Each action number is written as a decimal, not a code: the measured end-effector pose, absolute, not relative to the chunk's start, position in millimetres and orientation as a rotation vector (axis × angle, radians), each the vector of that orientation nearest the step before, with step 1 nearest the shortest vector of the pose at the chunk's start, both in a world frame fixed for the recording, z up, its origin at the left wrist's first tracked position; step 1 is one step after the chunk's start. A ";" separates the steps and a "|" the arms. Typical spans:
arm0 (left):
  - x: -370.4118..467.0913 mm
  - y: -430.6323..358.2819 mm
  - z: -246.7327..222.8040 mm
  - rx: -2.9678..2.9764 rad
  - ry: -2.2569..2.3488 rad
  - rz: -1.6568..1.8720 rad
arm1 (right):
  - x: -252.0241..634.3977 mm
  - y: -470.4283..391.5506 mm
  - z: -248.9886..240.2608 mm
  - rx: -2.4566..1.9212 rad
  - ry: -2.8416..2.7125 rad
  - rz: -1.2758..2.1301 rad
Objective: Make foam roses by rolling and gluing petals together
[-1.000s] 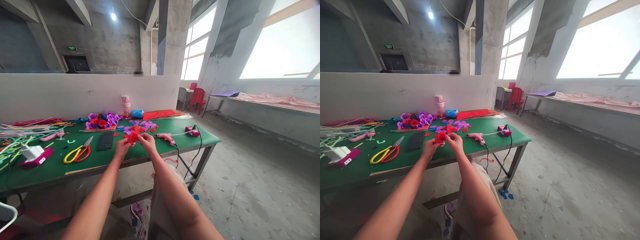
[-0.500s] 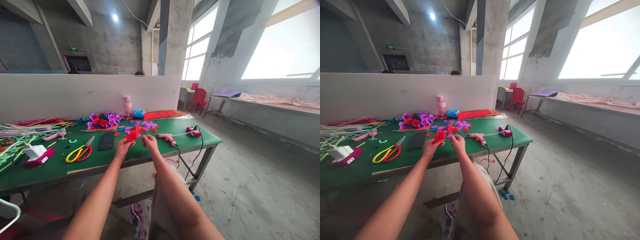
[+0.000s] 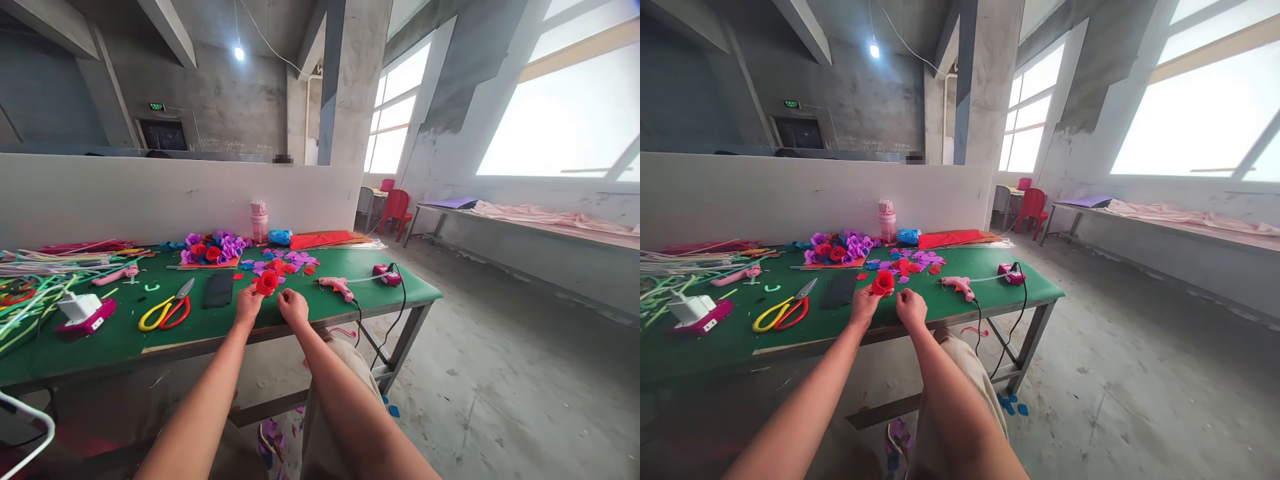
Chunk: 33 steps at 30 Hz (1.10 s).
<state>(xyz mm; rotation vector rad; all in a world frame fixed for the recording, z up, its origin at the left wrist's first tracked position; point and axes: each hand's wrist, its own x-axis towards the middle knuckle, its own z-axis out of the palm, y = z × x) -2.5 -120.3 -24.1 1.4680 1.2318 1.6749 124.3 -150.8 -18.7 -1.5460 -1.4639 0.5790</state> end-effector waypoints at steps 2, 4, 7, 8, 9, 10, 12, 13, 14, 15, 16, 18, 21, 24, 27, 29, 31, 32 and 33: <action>-2.5 -121.1 -23.6 1.413 1.174 1.662 | 123.5 -154.1 -19.3 -1.571 -1.514 0.509; -2.7 -121.8 -23.0 1.369 1.138 1.655 | 123.7 -156.9 -19.8 -1.581 -1.554 0.459; -2.7 -122.9 -22.7 1.316 1.103 1.652 | 124.0 -159.8 -20.2 -1.591 -1.587 0.414; -2.6 -123.4 -22.8 1.299 1.095 1.652 | 123.7 -160.5 -20.4 -1.596 -1.592 0.404; -2.3 -124.2 -23.1 1.281 1.090 1.655 | 123.3 -161.1 -20.6 -1.601 -1.596 0.395; -2.1 -125.3 -23.4 1.262 1.087 1.659 | 122.7 -161.6 -21.0 -1.606 -1.600 0.389; -2.2 -127.7 -23.0 1.226 1.088 1.667 | 121.7 -162.3 -22.0 -1.615 -1.608 0.383; -2.8 -128.5 -21.9 1.211 1.091 1.670 | 121.5 -162.5 -22.7 -1.616 -1.613 0.383; -3.9 -128.3 -19.7 1.200 1.096 1.671 | 121.5 -162.6 -23.5 -1.613 -1.619 0.385; -5.3 -126.6 -16.2 1.192 1.102 1.673 | 121.9 -162.6 -24.3 -1.604 -1.625 0.389; -6.9 -123.0 -11.3 1.188 1.110 1.678 | 122.7 -162.4 -25.1 -1.589 -1.631 0.394; -9.9 -108.9 2.6 1.185 1.128 1.701 | 124.9 -162.1 -26.4 -1.538 -1.642 0.409; -9.4 -72.9 28.1 1.210 1.141 1.739 | 128.4 -162.5 -26.7 -1.449 -1.652 0.444; -2.8 -34.3 45.0 1.248 1.131 1.757 | 130.4 -165.5 -25.9 -1.387 -1.665 0.484; 1.3 -10.7 41.9 1.243 1.127 1.770 | 133.4 -169.8 -25.7 -1.361 -1.661 0.548; -0.8 -5.5 30.0 1.213 1.134 1.793 | 137.5 -169.2 -24.5 -1.337 -1.646 0.695; -5.5 -5.9 15.3 1.166 1.156 1.815 | 141.9 -160.0 -19.7 -1.295 -1.595 0.937; -8.0 -6.9 8.7 1.139 1.175 1.818 | 143.2 -150.7 -15.5 -1.265 -1.554 1.055; -10.2 -7.9 3.1 1.117 1.196 1.811 | 143.2 -138.1 -10.2 -1.249 -1.487 1.115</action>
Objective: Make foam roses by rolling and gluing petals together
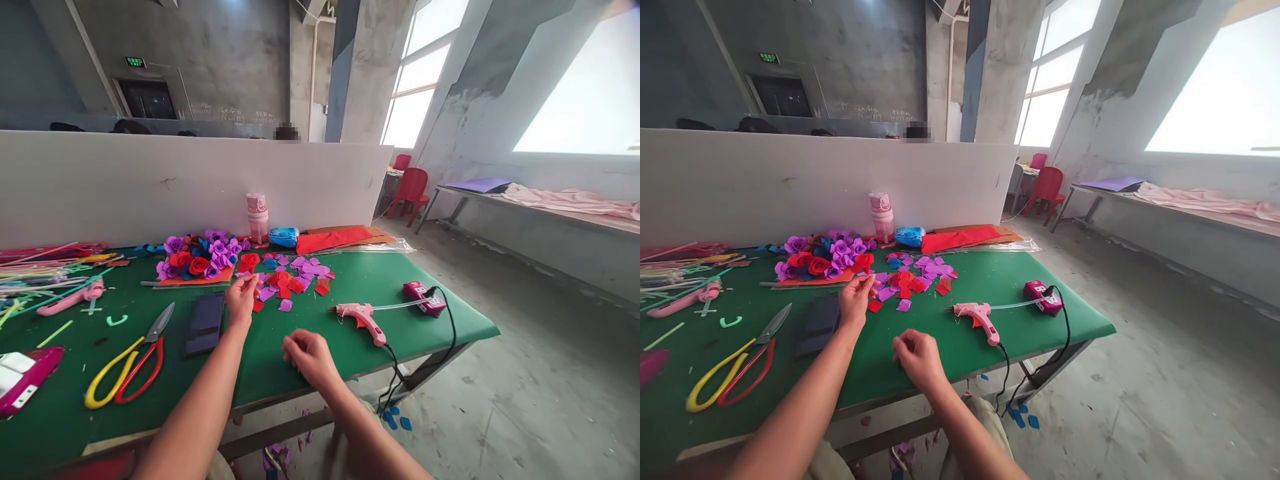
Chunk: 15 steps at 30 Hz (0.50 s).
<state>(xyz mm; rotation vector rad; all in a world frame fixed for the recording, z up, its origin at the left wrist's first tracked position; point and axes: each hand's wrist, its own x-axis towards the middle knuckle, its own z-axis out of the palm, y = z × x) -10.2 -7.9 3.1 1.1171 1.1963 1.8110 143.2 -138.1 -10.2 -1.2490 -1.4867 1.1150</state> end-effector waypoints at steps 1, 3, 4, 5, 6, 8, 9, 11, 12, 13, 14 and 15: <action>-11.9 -8.6 -1.0 1.105 1.214 1.801 | 141.8 -122.5 -3.9 -1.235 -1.433 1.087; -13.6 -8.8 -5.4 1.102 1.233 1.779 | 133.5 -85.7 9.5 -1.188 -1.388 0.975; -13.7 -8.3 -6.1 1.109 1.235 1.770 | 127.0 -66.8 15.6 -1.177 -1.362 0.907; -13.6 -7.7 -6.2 1.118 1.233 1.762 | 119.5 -49.5 20.5 -1.178 -1.315 0.828; -13.5 -6.9 -6.1 1.124 1.229 1.755 | 111.3 -34.5 23.7 -1.166 -1.277 0.761; -13.3 -4.6 -6.4 1.135 1.220 1.742 | 95.7 -14.1 24.2 -1.151 -1.268 0.647; -13.3 -3.2 -7.0 1.142 1.213 1.736 | 89.1 -8.5 21.4 -1.139 -1.281 0.610; -13.5 0.1 -9.0 1.162 1.197 1.725 | 79.6 -4.2 11.6 -1.120 -1.319 0.582; -13.6 1.8 -10.3 1.173 1.190 1.720 | 76.8 -4.0 5.9 -1.108 -1.337 0.600; -13.6 3.4 -11.5 1.182 1.185 1.716 | 75.1 -4.2 0.6 -1.087 -1.352 0.628; -13.5 4.8 -12.8 1.189 1.183 1.715 | 74.2 -4.4 -3.8 -1.059 -1.368 0.658; -13.4 5.9 -13.9 1.193 1.185 1.712 | 74.1 -4.2 -6.9 -1.029 -1.381 0.691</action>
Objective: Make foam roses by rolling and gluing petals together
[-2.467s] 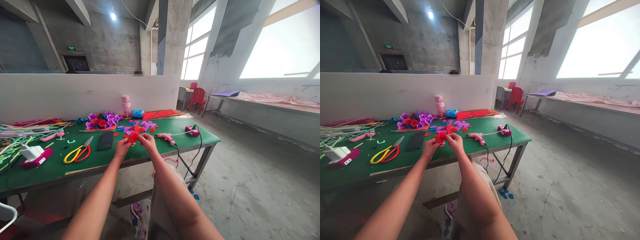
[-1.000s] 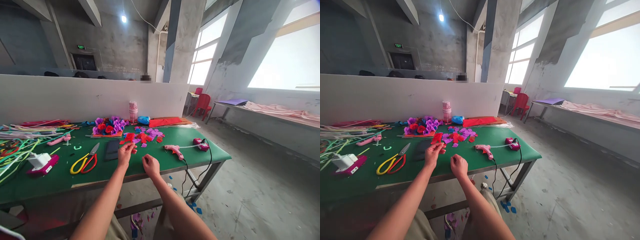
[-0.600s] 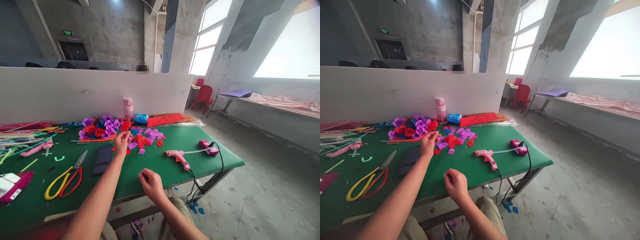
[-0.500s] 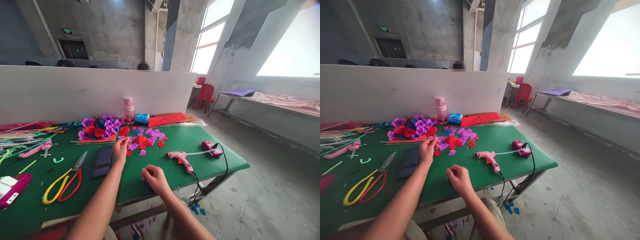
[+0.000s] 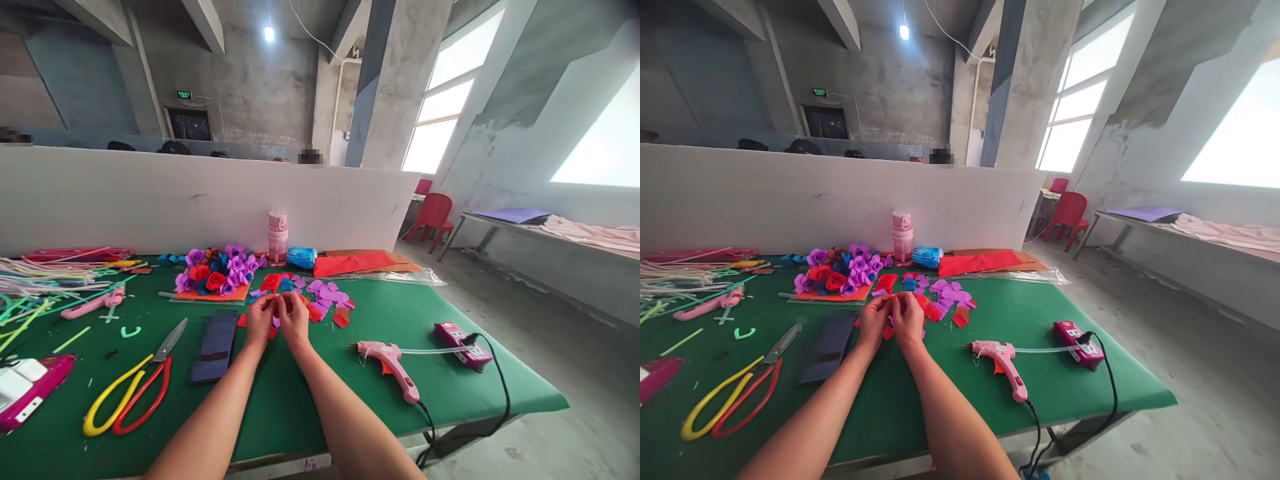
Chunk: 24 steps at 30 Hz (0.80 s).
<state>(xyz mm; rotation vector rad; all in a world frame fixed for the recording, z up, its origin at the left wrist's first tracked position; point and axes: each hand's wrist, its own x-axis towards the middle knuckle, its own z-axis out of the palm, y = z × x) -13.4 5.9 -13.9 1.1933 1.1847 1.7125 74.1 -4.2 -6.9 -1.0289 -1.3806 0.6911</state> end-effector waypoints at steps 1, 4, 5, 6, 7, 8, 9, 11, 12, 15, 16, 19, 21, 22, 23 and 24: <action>-13.2 6.7 -14.8 1.197 1.188 1.709 | 74.5 -3.4 -8.7 -1.002 -1.388 0.716; -12.3 7.6 -16.8 1.218 1.210 1.701 | 77.4 2.3 -8.5 -0.968 -1.371 0.752; -12.1 7.5 -17.2 1.230 1.222 1.701 | 78.7 4.8 -7.6 -0.967 -1.357 0.752; -11.9 7.5 -17.5 1.245 1.236 1.701 | 80.2 7.2 -6.7 -0.967 -1.351 0.748; -11.9 7.4 -17.6 1.261 1.251 1.702 | 81.7 9.3 -6.1 -0.966 -1.353 0.747; -12.1 7.3 -17.7 1.279 1.268 1.702 | 83.3 11.1 -5.6 -0.966 -1.361 0.743; -12.4 7.3 -17.8 1.298 1.285 1.701 | 85.0 12.4 -5.4 -0.967 -1.372 0.734; -13.6 7.5 -17.9 1.331 1.321 1.701 | 88.1 13.6 -5.1 -0.967 -1.390 0.710; -14.2 7.7 -18.0 1.345 1.338 1.700 | 89.5 13.6 -4.9 -0.965 -1.391 0.695; -15.8 8.0 -17.7 1.372 1.371 1.697 | 92.9 13.0 -3.4 -0.939 -1.405 0.664; -15.9 7.8 -17.3 1.381 1.374 1.694 | 93.5 12.8 -2.7 -0.923 -1.419 0.664; -15.2 6.1 -15.1 1.418 1.372 1.684 | 94.4 13.0 -1.2 -0.882 -1.470 0.677; -14.3 4.9 -13.6 1.443 1.372 1.681 | 94.2 13.4 -0.9 -0.876 -1.478 0.700; -13.9 4.5 -13.1 1.453 1.373 1.681 | 93.9 13.5 -1.0 -0.874 -1.473 0.720; -13.7 4.3 -12.8 1.460 1.374 1.683 | 93.7 13.6 -1.1 -0.870 -1.465 0.754; -13.7 4.3 -12.9 1.465 1.375 1.685 | 93.5 13.7 -1.1 -0.861 -1.454 0.802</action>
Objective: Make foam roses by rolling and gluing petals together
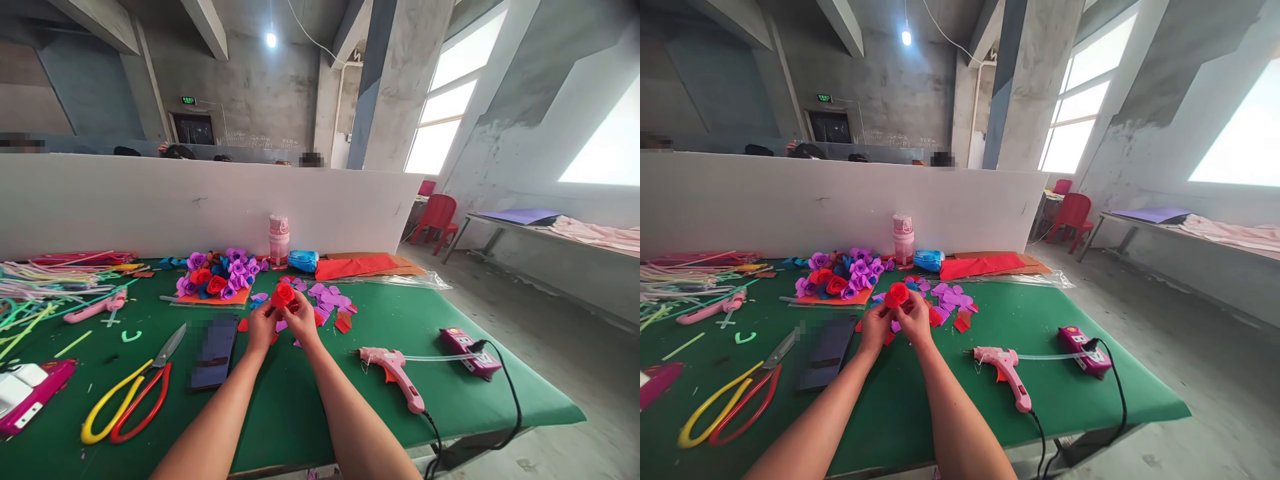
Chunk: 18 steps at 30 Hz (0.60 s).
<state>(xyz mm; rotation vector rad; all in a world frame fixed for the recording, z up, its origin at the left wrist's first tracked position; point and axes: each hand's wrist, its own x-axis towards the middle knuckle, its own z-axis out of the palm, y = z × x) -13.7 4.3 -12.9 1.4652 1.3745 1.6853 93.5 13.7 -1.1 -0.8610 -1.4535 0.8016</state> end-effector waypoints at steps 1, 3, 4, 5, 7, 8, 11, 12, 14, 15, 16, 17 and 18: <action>-13.8 4.6 -13.1 1.469 1.374 1.688 | 93.3 13.6 -0.9 -0.847 -1.441 0.853; -14.4 5.6 -14.2 1.473 1.368 1.691 | 93.1 13.1 0.1 -0.818 -1.412 0.924; -14.6 6.1 -14.9 1.474 1.363 1.693 | 93.1 12.6 1.0 -0.806 -1.397 0.934; -14.7 6.6 -15.5 1.475 1.358 1.693 | 93.1 12.1 2.1 -0.797 -1.382 0.931; -14.5 7.1 -16.2 1.477 1.349 1.691 | 93.3 10.9 4.5 -0.778 -1.362 0.918; -14.3 7.1 -16.2 1.477 1.347 1.689 | 93.4 10.3 5.7 -0.763 -1.355 0.926; -13.7 6.4 -15.1 1.480 1.351 1.677 | 93.9 9.0 7.9 -0.701 -1.339 1.003; -13.7 6.1 -14.6 1.481 1.354 1.672 | 94.2 8.8 8.1 -0.681 -1.336 1.033; -14.0 5.6 -13.8 1.485 1.357 1.660 | 95.3 8.8 8.4 -0.654 -1.336 1.076; -14.2 5.5 -13.5 1.488 1.357 1.654 | 96.0 8.9 8.5 -0.647 -1.339 1.087; -14.4 5.4 -13.4 1.490 1.355 1.648 | 96.8 9.0 8.8 -0.644 -1.343 1.091; -14.6 5.4 -13.4 1.491 1.353 1.643 | 97.6 9.0 9.1 -0.643 -1.346 1.091; -14.7 5.5 -13.4 1.490 1.349 1.639 | 98.3 9.0 9.5 -0.644 -1.348 1.087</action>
